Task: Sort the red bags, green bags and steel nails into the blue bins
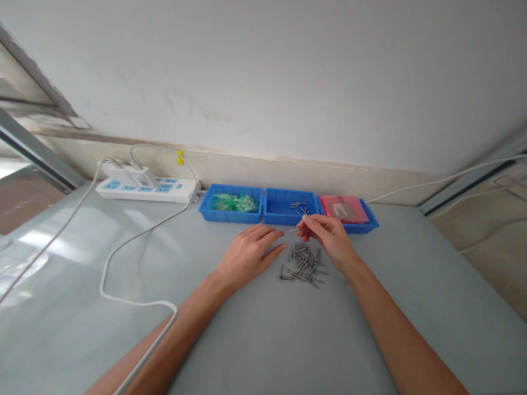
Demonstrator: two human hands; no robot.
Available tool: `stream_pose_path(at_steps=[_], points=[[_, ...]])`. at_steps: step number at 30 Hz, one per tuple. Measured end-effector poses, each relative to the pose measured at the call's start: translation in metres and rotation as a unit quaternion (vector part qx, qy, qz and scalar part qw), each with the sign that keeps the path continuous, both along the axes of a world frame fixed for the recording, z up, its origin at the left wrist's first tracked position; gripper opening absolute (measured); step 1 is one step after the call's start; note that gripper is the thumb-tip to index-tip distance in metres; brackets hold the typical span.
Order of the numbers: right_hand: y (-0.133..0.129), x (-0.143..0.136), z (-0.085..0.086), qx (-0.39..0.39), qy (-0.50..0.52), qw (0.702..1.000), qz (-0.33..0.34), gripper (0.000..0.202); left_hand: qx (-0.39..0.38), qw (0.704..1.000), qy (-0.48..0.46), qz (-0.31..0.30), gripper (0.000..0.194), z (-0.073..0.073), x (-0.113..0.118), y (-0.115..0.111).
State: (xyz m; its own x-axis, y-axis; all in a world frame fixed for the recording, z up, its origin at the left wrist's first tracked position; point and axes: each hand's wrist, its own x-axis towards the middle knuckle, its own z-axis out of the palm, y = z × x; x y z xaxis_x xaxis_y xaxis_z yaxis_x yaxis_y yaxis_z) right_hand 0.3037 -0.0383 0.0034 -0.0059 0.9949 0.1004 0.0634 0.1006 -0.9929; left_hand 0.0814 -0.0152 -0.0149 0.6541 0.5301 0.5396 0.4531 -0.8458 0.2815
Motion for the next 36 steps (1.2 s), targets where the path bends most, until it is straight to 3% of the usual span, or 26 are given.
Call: stream_pose_path(at_steps=[5, 10, 13, 16, 18, 21, 23, 26, 28, 31, 36], points=[[0.004, 0.007, -0.004, 0.045, 0.014, 0.996, -0.077, 0.034, -0.04, 0.995, 0.042, -0.078, 0.026, 0.004, 0.0, -0.001], [0.003, 0.01, -0.005, 0.069, -0.028, 0.992, -0.099, 0.031, -0.073, 0.988, 0.053, -0.124, 0.025, 0.006, 0.001, -0.003], [0.003, 0.01, -0.006, 0.06, -0.044, 0.992, -0.101, 0.042, -0.092, 0.985, 0.061, -0.134, 0.029, 0.008, 0.001, -0.004], [0.004, 0.01, -0.003, 0.06, -0.044, 0.992, -0.101, 0.048, -0.093, 0.984, 0.07, -0.134, 0.053, 0.009, 0.001, -0.006], [0.002, 0.013, 0.003, 0.069, -0.052, 0.991, -0.102, 0.042, -0.076, 0.986, 0.08, -0.128, 0.064, 0.008, 0.001, -0.006], [-0.011, 0.023, 0.015, 0.064, -0.124, 0.986, -0.096, 0.031, -0.055, 0.989, 0.089, -0.109, 0.063, 0.003, 0.002, -0.004], [-0.029, 0.033, 0.021, 0.028, -0.225, 0.969, -0.102, 0.028, -0.051, 0.991, 0.089, -0.09, 0.058, 0.0, 0.002, -0.003], [-0.062, 0.049, 0.02, -0.059, -0.423, 0.891, -0.156, 0.023, -0.047, 0.993, 0.083, -0.065, 0.053, -0.005, 0.002, -0.001], [-0.08, 0.056, 0.015, -0.108, -0.484, 0.853, -0.16, 0.032, -0.047, 0.994, 0.077, -0.055, 0.05, -0.006, 0.001, -0.001], [-0.092, 0.055, 0.006, -0.148, -0.47, 0.863, -0.113, 0.048, -0.062, 0.993, 0.074, -0.062, 0.05, -0.003, 0.001, -0.004], [-0.078, 0.029, 0.004, -0.133, -0.462, 0.872, -0.095, 0.038, -0.074, 0.987, 0.099, -0.101, 0.069, 0.002, 0.006, -0.009]])
